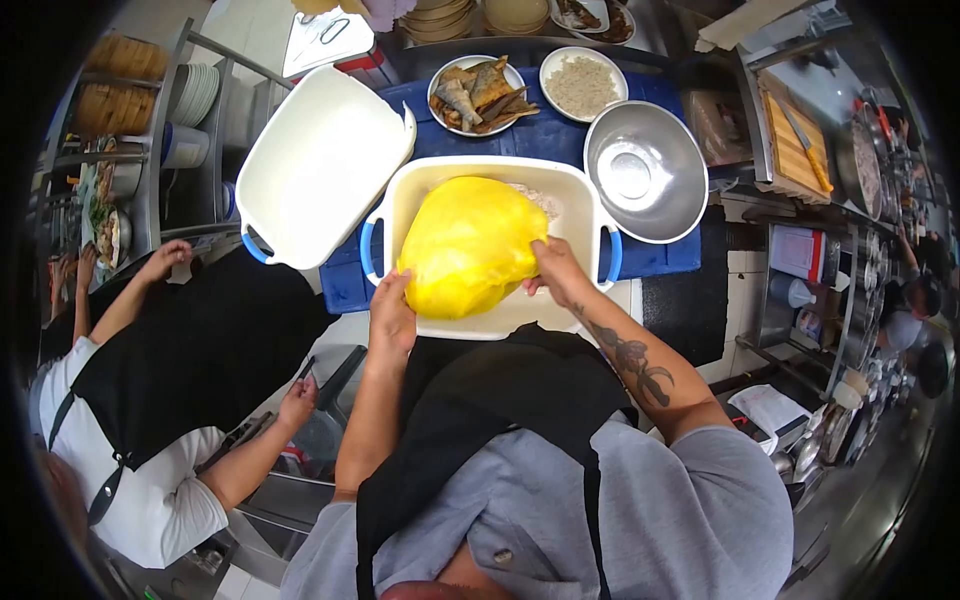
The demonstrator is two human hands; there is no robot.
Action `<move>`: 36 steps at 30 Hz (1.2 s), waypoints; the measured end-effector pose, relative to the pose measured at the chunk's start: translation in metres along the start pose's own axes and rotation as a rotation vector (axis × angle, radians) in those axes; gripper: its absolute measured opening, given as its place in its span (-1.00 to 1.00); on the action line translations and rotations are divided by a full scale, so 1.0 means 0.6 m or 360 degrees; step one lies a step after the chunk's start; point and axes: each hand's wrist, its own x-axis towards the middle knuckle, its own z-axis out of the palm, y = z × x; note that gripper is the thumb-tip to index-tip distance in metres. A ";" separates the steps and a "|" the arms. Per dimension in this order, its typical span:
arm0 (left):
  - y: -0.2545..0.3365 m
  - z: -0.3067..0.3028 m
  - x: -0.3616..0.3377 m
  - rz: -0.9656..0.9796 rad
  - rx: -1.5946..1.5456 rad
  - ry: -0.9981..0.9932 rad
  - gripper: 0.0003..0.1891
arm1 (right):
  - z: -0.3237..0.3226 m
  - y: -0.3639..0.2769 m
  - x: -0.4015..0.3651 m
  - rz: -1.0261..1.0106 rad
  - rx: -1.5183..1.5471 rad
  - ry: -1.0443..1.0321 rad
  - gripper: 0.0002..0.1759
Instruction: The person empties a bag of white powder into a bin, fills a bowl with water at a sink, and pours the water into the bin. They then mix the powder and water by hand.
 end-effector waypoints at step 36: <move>0.071 0.164 0.045 0.0483 0.0481 -0.0093 -0.76 | -0.060 -0.084 -0.043 -0.0137 -0.0131 0.0277 -0.70</move>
